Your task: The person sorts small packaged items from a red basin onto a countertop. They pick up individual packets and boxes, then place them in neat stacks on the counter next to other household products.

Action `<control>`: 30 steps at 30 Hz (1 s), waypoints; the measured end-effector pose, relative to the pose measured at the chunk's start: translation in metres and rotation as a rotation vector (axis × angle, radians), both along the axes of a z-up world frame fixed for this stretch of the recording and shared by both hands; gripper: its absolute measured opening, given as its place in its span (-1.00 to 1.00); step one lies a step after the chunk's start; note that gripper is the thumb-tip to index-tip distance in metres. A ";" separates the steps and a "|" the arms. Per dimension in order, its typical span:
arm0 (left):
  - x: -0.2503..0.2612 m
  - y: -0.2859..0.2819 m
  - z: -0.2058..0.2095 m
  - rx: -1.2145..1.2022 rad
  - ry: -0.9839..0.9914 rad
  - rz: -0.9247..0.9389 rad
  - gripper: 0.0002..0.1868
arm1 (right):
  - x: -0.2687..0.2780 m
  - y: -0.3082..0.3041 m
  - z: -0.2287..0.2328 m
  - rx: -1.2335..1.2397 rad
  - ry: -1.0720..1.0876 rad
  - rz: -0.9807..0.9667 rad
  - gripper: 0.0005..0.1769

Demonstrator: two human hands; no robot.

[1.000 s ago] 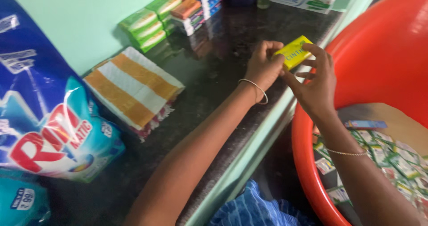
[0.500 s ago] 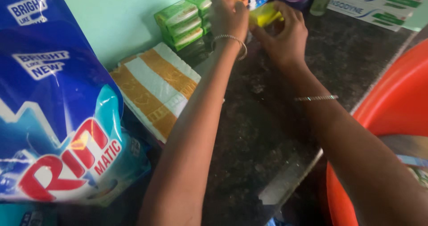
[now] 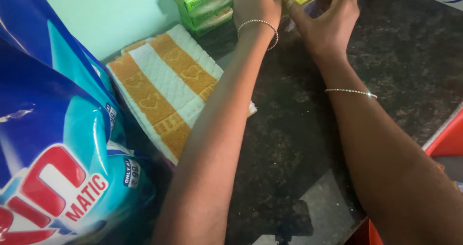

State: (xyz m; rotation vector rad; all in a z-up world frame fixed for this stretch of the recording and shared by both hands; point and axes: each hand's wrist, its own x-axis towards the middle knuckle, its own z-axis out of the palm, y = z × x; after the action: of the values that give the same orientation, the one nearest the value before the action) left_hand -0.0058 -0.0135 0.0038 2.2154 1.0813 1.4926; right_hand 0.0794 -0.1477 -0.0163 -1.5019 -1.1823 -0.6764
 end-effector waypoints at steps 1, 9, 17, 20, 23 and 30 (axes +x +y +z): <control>-0.004 -0.004 0.001 0.029 0.004 -0.002 -0.73 | -0.001 -0.001 0.001 0.015 -0.006 0.021 -0.39; 0.002 0.000 -0.007 0.073 0.137 -0.002 -0.72 | -0.002 -0.002 0.005 0.080 -0.025 0.065 -0.26; 0.013 0.032 -0.008 0.057 -0.390 -0.031 -0.63 | -0.015 0.001 0.004 0.069 -0.042 0.080 -0.21; 0.006 0.034 -0.012 -0.021 -0.455 -0.087 -0.59 | -0.021 0.011 0.002 -0.030 0.087 0.209 -0.29; 0.004 0.030 -0.013 0.011 -0.377 -0.069 -0.56 | -0.026 0.010 0.007 -0.027 -0.008 0.229 -0.42; 0.018 0.034 -0.025 -0.012 -0.222 -0.026 -0.58 | -0.024 0.009 0.008 -0.038 0.025 0.274 -0.29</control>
State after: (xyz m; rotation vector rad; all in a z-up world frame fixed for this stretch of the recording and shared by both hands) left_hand 0.0119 0.0200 -0.0214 1.9906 0.9841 1.6683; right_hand 0.0556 -0.1391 -0.0079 -1.3424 -1.3572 -0.4509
